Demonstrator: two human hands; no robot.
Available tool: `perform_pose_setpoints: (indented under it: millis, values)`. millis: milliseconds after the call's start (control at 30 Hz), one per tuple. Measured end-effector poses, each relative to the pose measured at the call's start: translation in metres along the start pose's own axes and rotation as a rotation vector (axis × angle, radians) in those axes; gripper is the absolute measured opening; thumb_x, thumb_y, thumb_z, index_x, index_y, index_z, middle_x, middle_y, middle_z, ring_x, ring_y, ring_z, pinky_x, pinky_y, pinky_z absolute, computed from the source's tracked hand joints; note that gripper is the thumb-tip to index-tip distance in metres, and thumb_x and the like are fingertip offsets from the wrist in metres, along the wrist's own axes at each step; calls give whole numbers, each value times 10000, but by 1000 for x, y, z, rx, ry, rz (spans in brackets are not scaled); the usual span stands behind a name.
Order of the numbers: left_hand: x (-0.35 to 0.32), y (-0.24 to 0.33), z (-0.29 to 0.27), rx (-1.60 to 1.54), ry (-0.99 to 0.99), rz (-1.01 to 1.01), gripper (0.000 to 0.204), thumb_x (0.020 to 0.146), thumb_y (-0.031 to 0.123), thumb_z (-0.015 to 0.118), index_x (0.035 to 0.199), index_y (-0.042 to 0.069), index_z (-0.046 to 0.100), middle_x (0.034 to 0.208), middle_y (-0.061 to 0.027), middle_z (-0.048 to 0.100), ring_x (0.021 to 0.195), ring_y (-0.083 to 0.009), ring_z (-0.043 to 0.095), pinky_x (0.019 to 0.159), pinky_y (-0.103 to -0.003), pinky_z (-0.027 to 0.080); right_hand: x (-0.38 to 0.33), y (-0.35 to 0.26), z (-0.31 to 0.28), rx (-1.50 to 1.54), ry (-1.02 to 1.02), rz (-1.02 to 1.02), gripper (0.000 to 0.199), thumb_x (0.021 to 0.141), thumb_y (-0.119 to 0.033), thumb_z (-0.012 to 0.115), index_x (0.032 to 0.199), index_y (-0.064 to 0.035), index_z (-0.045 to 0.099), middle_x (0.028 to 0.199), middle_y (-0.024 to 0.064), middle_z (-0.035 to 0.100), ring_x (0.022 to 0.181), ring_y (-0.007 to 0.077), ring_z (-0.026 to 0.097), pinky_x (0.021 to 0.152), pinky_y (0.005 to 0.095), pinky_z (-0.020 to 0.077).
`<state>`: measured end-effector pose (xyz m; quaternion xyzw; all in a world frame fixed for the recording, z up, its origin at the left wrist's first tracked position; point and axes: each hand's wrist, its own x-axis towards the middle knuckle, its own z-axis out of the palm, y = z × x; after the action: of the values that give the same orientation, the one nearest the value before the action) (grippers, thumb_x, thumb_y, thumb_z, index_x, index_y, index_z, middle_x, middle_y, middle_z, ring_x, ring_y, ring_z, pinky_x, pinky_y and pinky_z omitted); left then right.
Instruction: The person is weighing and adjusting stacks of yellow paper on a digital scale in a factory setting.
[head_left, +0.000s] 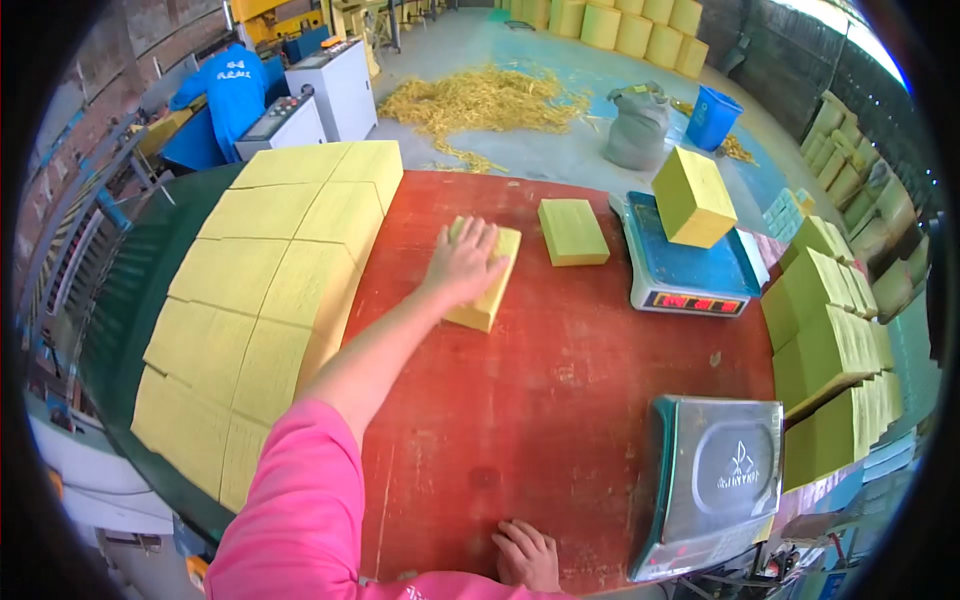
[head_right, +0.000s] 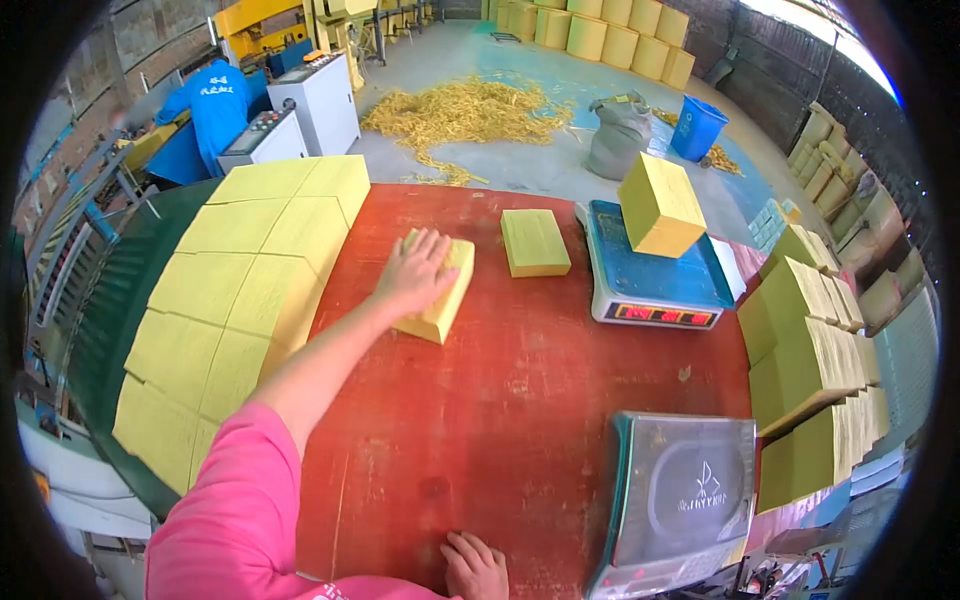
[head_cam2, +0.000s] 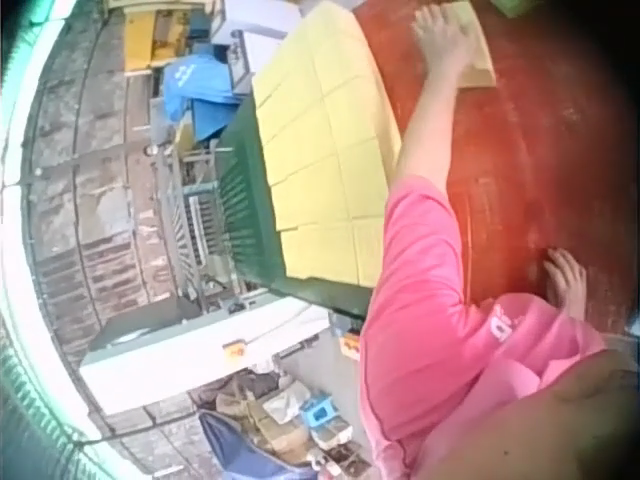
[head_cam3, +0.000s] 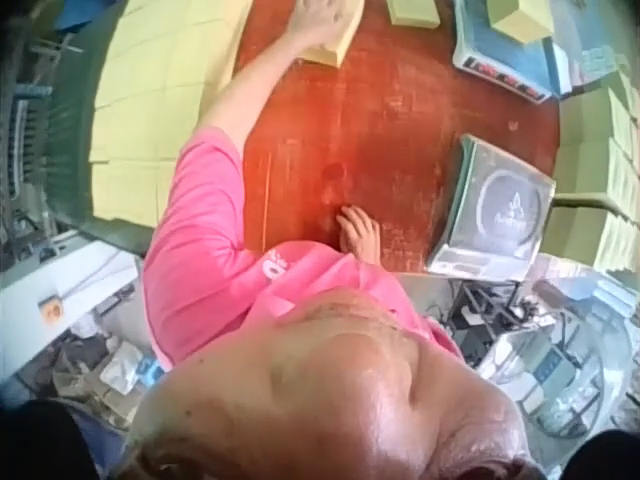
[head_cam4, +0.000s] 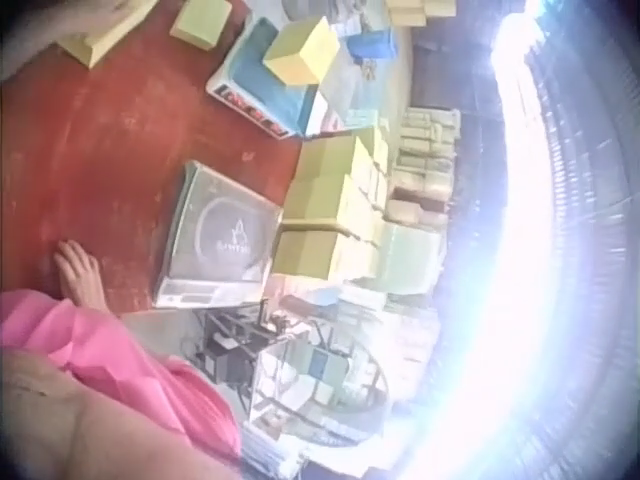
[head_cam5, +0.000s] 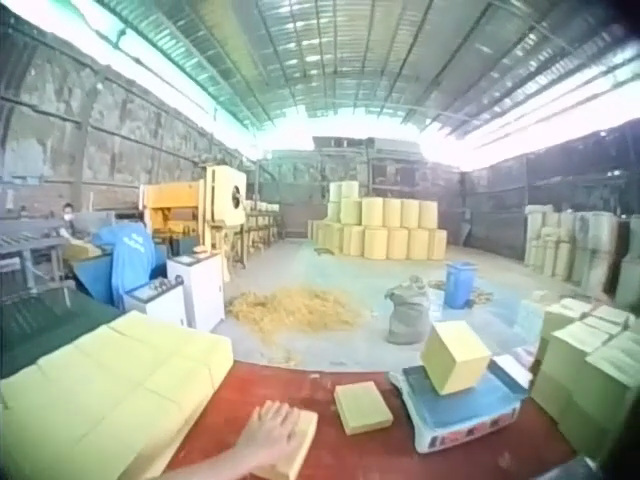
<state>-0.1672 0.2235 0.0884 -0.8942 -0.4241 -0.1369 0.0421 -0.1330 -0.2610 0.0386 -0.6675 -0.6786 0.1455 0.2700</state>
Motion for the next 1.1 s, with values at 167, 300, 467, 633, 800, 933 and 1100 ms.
perform_pose_setpoints:
  millis: [167, 300, 467, 633, 800, 933, 1100]
  values:
    - [-114, 80, -38, -34, 18, 42, 650, 994, 469, 432, 1472, 32, 363, 1533, -186, 340, 1447, -330, 265, 1154, -527, 229, 1, 11, -12, 227, 108, -96, 379, 785, -66, 642, 1164, -80, 639, 1211, 81, 640, 1127, 272, 612, 930, 421, 458]
    - [-210, 144, -71, -24, -11, -36, 654, 983, 446, 463, 1462, 11, 365, 1538, -191, 324, 1443, -343, 266, 1154, -530, 225, -43, 23, -12, 643, 76, -42, 300, 869, -46, 599, 1168, -52, 632, 1136, 102, 672, 1040, 290, 656, 888, 402, 499]
    - [-336, 221, -124, -55, -72, -165, 664, 954, 416, 522, 1453, 3, 376, 1519, -211, 341, 1431, -375, 274, 1149, -532, 228, -120, 46, -37, 1603, -812, 736, 353, 976, -158, 545, 1294, -7, 527, 1248, 115, 612, 1144, 246, 603, 959, 387, 480]
    - [-412, 304, -152, -88, -95, -253, 670, 938, 403, 550, 1446, 0, 384, 1511, -228, 346, 1416, -389, 300, 1140, -535, 243, -146, 77, -39, 2013, -972, 656, 627, 941, -239, 583, 1490, -77, 326, 1476, 84, 425, 1335, 225, 411, 1088, 405, 324]
    - [-472, 307, -133, -356, 127, -598, 662, 957, 425, 526, 1458, 19, 376, 1503, -228, 365, 1408, -392, 313, 1153, -492, 252, -161, 75, -96, 1535, -830, 400, 605, 922, -220, 599, 1471, -92, 379, 1516, 94, 369, 1370, 253, 372, 1112, 403, 305]
    - [-462, 311, -124, -2265, 228, -956, 726, 991, 620, 310, 1467, 77, 377, 1468, -154, 433, 1316, -330, 453, 1096, -482, 377, -137, 78, -149, 1030, -385, -121, 626, 908, -244, 643, 1454, -81, 385, 1531, 208, 326, 1431, 343, 301, 1135, 440, 294]
    - [-368, 374, -111, -2682, 121, -335, 635, 1016, 515, 342, 1488, 90, 346, 1491, -157, 412, 1325, -337, 456, 1083, -509, 404, -105, 65, -242, 435, 86, -371, 737, 795, -168, 749, 1436, -76, 396, 1489, 272, 345, 1380, 465, 328, 1133, 518, 301]
